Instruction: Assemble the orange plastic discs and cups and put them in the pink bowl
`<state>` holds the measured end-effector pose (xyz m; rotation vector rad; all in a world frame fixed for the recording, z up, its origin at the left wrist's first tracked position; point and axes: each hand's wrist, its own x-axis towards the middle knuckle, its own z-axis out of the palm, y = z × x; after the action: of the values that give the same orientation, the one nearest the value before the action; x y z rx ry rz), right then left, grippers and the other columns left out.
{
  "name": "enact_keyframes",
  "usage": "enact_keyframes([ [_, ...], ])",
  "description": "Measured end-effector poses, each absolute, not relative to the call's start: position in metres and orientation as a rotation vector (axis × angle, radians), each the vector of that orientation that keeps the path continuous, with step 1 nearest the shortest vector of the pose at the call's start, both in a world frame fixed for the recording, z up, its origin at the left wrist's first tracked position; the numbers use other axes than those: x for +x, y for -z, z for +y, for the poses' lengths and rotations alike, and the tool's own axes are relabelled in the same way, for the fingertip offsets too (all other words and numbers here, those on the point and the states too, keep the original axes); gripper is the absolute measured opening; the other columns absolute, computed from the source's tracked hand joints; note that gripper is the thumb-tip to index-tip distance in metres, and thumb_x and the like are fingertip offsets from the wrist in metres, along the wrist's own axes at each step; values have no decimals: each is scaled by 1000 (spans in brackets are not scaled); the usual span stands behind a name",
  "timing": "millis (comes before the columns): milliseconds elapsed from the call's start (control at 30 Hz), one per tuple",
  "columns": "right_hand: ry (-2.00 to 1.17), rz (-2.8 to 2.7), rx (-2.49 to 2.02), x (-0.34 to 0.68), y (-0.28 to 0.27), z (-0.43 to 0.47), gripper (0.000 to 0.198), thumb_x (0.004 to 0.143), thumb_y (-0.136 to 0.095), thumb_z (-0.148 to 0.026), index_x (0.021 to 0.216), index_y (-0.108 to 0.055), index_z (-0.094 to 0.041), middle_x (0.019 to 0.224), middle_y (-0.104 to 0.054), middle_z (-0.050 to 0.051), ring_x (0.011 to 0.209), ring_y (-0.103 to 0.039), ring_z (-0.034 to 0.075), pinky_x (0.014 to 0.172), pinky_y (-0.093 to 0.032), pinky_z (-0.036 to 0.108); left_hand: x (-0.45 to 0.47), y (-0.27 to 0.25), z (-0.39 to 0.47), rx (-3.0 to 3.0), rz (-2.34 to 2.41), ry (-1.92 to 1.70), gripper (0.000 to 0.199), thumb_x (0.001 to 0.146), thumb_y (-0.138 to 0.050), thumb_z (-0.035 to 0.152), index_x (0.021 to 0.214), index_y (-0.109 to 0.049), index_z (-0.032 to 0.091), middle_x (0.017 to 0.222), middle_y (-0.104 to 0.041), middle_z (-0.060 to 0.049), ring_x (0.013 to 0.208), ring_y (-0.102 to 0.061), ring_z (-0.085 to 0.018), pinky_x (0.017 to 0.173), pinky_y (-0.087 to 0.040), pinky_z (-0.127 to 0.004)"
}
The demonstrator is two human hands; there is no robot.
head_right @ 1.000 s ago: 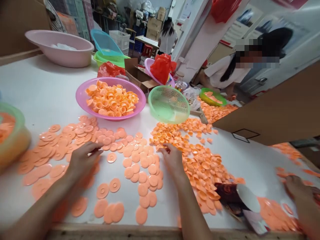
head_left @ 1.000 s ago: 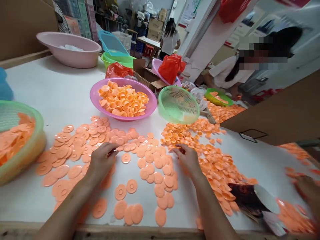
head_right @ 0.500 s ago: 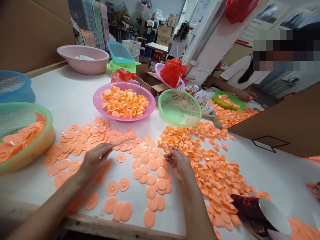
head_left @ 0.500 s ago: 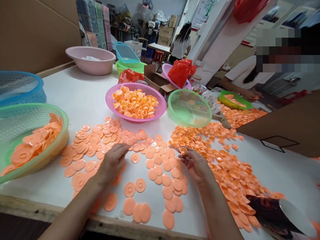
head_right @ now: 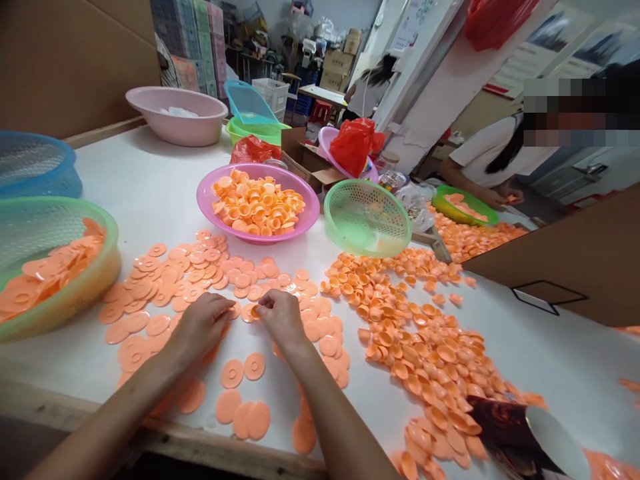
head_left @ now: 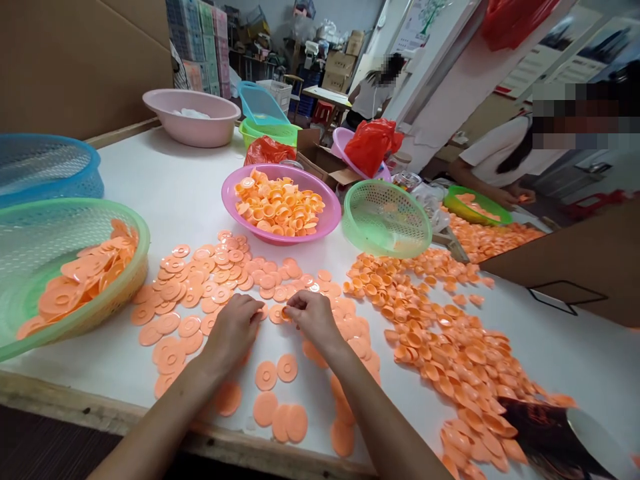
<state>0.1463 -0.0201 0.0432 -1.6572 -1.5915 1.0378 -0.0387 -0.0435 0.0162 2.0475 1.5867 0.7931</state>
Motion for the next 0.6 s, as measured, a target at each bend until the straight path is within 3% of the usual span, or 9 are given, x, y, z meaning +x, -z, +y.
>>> enact_keyframes([
  [67, -1038, -1632, -1720, 143, -41, -17, 8, 64, -58, -15, 60, -64, -19, 54, -62, -3, 54, -59, 13, 52, -44, 21, -32, -18, -42, 2081, 1552, -782, 23, 84, -53, 10, 91, -72, 20, 90, -67, -7, 88, -58, -21, 75, -46, -33],
  [233, -1035, -1695, -1808, 135, -41, -9, 14, 64, -54, -10, 54, -60, -19, 45, -56, -4, 46, -54, 11, 48, -39, 20, -24, -17, -33, 2137, 1531, -667, 23, 81, -55, 9, 66, -69, 19, 83, -60, -7, 84, -52, -21, 70, -42, -32],
  [433, -944, -1840, -1786, 130, -42, -5, 18, 62, -51, -5, 51, -54, -20, 43, -53, -5, 46, -51, 11, 48, -35, 20, -27, -20, -29, 2022, 1450, -687, 24, 83, -54, 12, 71, -73, 20, 84, -64, -6, 84, -54, -19, 70, -40, -30],
  [600, -925, -1857, -1760, 132, -41, -6, 18, 64, -52, -7, 51, -52, -20, 48, -54, -4, 49, -51, 11, 51, -34, 21, -15, -30, -19, 1613, 1559, -634, 18, 79, -56, 19, 69, -70, 18, 68, -67, -2, 63, -56, -14, 60, -37, -26],
])
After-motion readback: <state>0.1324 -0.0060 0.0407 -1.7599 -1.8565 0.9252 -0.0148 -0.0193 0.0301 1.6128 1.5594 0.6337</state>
